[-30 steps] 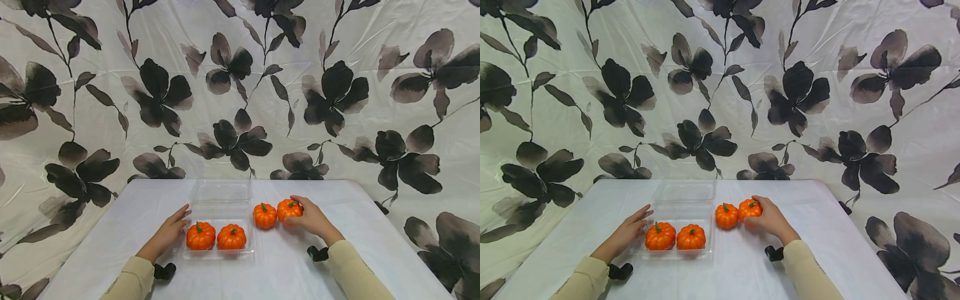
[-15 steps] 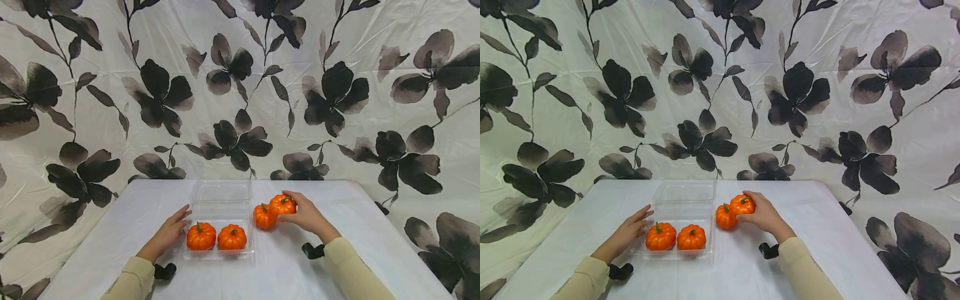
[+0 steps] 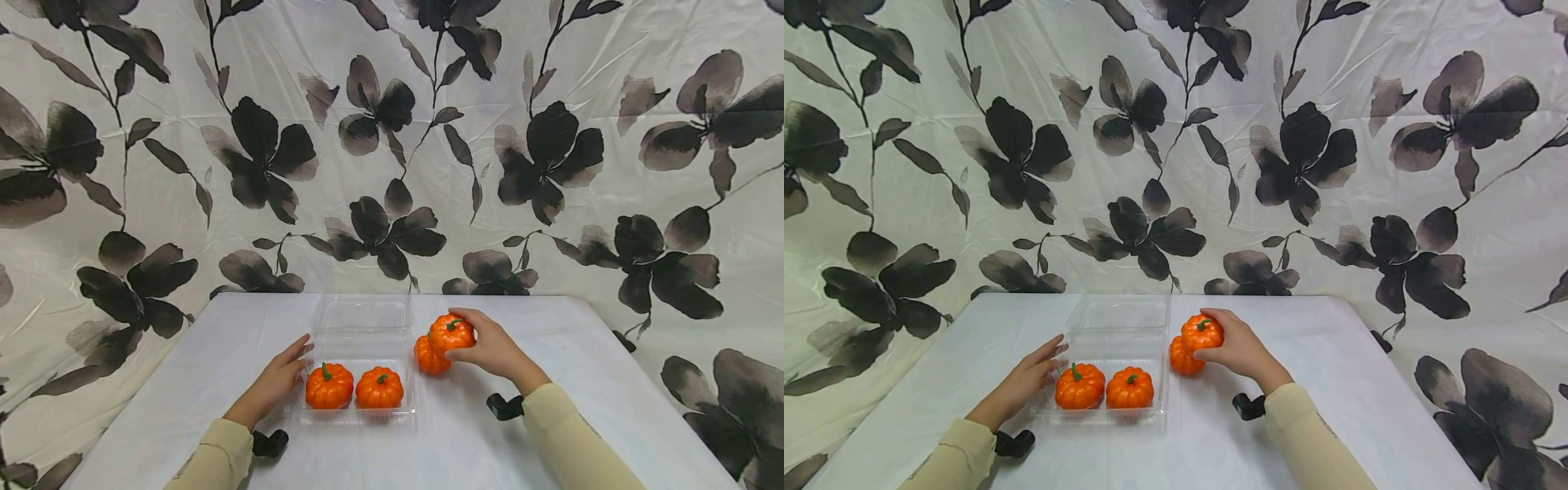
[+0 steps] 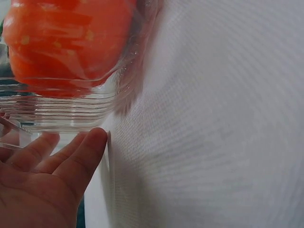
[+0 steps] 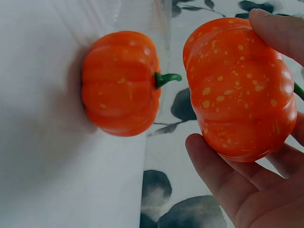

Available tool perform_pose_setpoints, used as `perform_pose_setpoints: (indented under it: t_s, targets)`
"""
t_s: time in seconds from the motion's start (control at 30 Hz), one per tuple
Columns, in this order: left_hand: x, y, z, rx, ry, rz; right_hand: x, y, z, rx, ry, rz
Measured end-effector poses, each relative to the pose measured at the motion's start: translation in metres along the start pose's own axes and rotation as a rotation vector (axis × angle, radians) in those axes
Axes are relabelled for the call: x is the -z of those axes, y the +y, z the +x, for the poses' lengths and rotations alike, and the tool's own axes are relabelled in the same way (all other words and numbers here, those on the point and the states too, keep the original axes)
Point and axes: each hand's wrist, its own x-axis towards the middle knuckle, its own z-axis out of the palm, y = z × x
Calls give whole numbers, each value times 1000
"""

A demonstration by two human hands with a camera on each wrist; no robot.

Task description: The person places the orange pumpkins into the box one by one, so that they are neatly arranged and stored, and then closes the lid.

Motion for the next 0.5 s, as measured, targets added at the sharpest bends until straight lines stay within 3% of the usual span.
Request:
perform_pose_setpoints:
  t_s: [0.5]
  targets:
    - [0, 0, 0, 6, -1, -7, -6, -11, 8, 94, -42, -41]
